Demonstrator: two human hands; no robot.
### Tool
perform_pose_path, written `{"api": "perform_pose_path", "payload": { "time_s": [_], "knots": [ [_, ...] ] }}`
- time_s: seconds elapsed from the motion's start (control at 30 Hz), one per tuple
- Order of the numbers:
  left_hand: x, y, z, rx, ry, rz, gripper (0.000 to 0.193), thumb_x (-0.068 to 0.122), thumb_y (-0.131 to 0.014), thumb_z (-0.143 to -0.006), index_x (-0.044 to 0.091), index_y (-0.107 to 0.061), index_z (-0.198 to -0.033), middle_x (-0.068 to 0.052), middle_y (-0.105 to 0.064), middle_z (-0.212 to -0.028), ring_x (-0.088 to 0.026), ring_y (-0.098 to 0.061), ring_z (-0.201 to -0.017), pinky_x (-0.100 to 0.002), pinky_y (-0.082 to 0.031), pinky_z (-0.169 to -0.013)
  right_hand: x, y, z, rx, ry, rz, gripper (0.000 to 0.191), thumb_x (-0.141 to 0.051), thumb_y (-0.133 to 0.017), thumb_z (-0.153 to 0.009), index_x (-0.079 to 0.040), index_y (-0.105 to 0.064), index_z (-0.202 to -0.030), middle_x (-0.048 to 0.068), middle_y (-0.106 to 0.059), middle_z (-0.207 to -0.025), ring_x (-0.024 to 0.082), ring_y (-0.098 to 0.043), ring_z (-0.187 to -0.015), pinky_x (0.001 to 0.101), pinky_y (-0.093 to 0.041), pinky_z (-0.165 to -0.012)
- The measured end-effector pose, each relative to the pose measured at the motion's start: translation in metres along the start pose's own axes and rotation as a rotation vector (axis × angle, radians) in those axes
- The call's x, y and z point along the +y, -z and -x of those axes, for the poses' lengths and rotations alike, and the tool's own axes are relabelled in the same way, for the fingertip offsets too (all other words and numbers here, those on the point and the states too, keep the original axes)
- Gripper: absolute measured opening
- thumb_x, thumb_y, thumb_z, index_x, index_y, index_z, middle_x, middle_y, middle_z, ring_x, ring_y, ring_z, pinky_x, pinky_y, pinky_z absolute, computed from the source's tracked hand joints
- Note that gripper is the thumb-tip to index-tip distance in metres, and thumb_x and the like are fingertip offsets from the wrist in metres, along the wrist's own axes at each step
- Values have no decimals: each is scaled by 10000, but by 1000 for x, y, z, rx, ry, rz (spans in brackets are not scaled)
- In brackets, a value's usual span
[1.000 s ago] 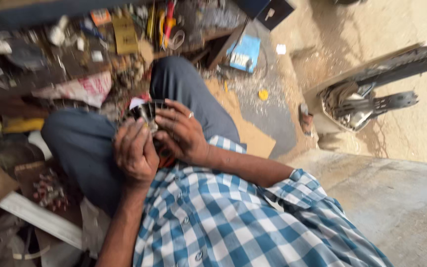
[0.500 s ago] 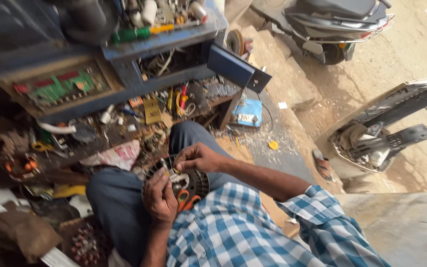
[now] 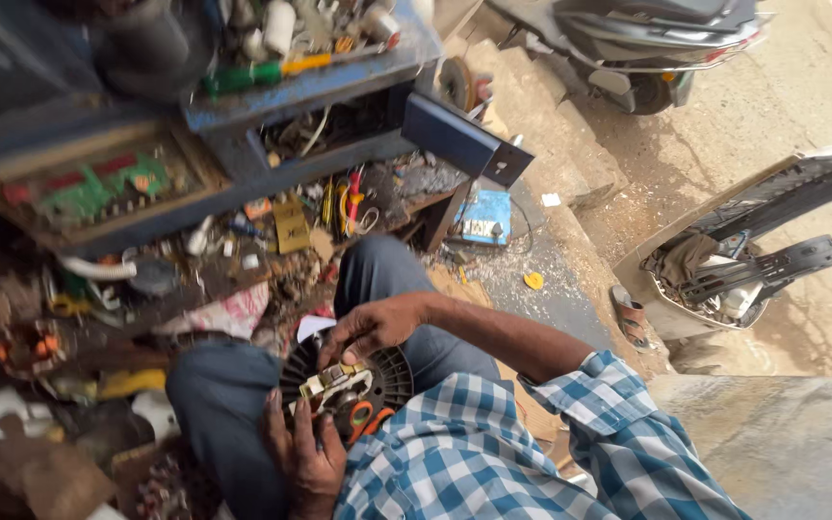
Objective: The person sits cross-legged and wraps electrical tape around the commutator of a small electric motor. They repeatedly rotate the component and apply tape to different segments, occasionally pausing to inspect the work.
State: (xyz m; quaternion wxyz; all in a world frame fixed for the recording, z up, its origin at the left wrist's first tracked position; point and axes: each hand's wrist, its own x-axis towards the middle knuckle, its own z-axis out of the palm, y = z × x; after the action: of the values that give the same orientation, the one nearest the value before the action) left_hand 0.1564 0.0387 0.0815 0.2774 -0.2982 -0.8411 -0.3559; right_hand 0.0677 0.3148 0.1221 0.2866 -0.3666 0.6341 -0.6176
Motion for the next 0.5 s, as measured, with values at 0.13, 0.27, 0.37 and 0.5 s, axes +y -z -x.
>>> {"api": "perform_pose_path", "payload": {
  "time_s": [0.13, 0.27, 0.37, 0.5],
  "knots": [
    [-2, 6, 9, -78, -44, -177, 364, 157, -687, -959, 18, -642, -1292, -308, -428, -1506, -545, -439, -1391, -645, -424, -1136, -2, 4, 3, 60, -5, 91, 324, -282, -658, -1050, -38, -725, -1252, 111, -710, -1165, 244, -657, -1125, 414, -532, -992],
    [6, 6, 3, -102, 17, -112, 361, 129, -707, -963, 23, -670, -1305, -304, -418, -1510, -537, -419, -1414, -645, -389, -1165, 7, 13, 10, 156, -63, 324, 301, -316, -683, -1007, -65, -759, -1153, 116, -727, -1110, 258, -673, -1068, 404, -532, -936],
    [6, 6, -4, -141, 133, 12, 309, 132, -730, -1014, 8, -682, -1293, -252, -438, -1545, -523, -421, -1458, -637, -371, -1225, 14, 21, 15, 140, -18, 325, 279, -313, -694, -1004, -58, -767, -1092, 143, -723, -1053, 290, -677, -1017, 409, -528, -874],
    [-18, 14, -16, -87, 138, 131, 186, 166, -863, -979, 76, -723, -897, -148, -582, -1451, -389, -454, -1455, -565, -369, -1242, 16, 16, 13, 173, -228, 447, 245, -311, -729, -997, -73, -781, -1027, 99, -738, -961, 246, -701, -931, 382, -555, -810]
  ]
}}
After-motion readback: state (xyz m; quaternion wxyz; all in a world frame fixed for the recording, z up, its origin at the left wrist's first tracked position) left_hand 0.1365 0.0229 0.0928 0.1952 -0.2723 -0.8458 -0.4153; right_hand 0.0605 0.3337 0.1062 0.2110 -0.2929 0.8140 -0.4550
